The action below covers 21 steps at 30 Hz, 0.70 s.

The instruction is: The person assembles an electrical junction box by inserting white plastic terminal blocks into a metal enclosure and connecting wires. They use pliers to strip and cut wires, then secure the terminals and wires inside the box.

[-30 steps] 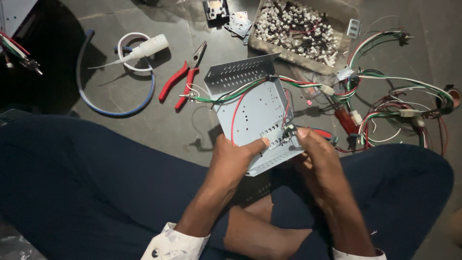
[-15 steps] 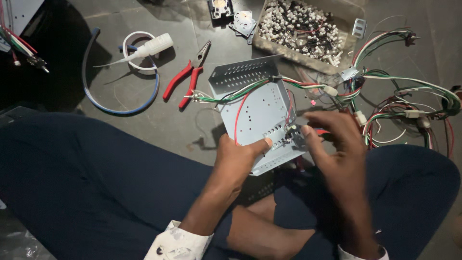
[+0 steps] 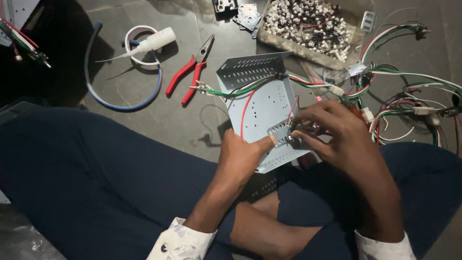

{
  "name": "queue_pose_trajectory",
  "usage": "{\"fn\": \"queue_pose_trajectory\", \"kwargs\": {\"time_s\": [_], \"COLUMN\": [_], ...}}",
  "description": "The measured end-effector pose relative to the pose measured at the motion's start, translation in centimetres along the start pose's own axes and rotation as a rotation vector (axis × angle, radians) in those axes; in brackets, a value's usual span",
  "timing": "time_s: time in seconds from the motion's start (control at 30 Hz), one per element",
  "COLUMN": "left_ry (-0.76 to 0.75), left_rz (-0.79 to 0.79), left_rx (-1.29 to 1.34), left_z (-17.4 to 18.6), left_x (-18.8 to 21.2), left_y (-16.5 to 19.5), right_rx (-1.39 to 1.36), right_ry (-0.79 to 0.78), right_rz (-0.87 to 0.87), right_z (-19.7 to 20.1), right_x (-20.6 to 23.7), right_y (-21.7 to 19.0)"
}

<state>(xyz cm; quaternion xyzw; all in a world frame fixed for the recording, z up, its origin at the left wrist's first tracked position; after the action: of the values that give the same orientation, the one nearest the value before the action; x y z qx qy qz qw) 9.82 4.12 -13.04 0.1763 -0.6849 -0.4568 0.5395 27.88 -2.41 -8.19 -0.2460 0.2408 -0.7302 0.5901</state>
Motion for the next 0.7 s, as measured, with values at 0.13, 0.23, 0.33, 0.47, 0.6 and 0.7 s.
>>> {"fn": "queue_pose_trajectory", "kwargs": {"time_s": [0.13, 0.23, 0.33, 0.47, 0.6, 0.7], "left_ry": [0.009, 0.02, 0.003, 0.007, -0.013, -0.002], "left_rz": [0.014, 0.025, 0.035, 0.035, 0.022, 0.03], "left_rx": [0.0, 0.009, 0.096, 0.11, 0.148, 0.109], "left_z": [-0.13, -0.27, -0.44, -0.45, -0.54, -0.48], "left_x": [-0.22, -0.55, -0.74, -0.79, -0.75, -0.74], "left_y": [-0.14, -0.3, -0.48, -0.61, -0.49, -0.47], "right_rx": [-0.015, -0.008, -0.088, -0.177, -0.081, -0.056], "right_ry": [-0.064, 0.034, 0.099, 0.032, 0.059, 0.056], "right_rz": [0.086, 0.123, 0.103, 0.014, 0.048, 0.057], "right_z": [-0.24, -0.24, 0.12, -0.01, -0.1, -0.2], "right_x": [-0.7, -0.5, -0.2, 0.14, 0.17, 0.02], "right_y": [0.46, 0.56, 0.68, 0.55, 0.0, -0.08]}}
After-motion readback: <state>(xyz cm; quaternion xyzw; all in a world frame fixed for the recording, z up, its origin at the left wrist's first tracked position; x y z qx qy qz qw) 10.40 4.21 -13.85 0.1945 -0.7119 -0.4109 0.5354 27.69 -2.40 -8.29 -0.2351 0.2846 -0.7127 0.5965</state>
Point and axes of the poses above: each hand's wrist, its own x-axis away from the middle knuckle, its own z-axis out of the back of the hand, y = z × x, the point moved 3 cm from there along -x, towards the middle knuckle, and after that the axes turned 2 degrees about y, right-handed, at the moved point
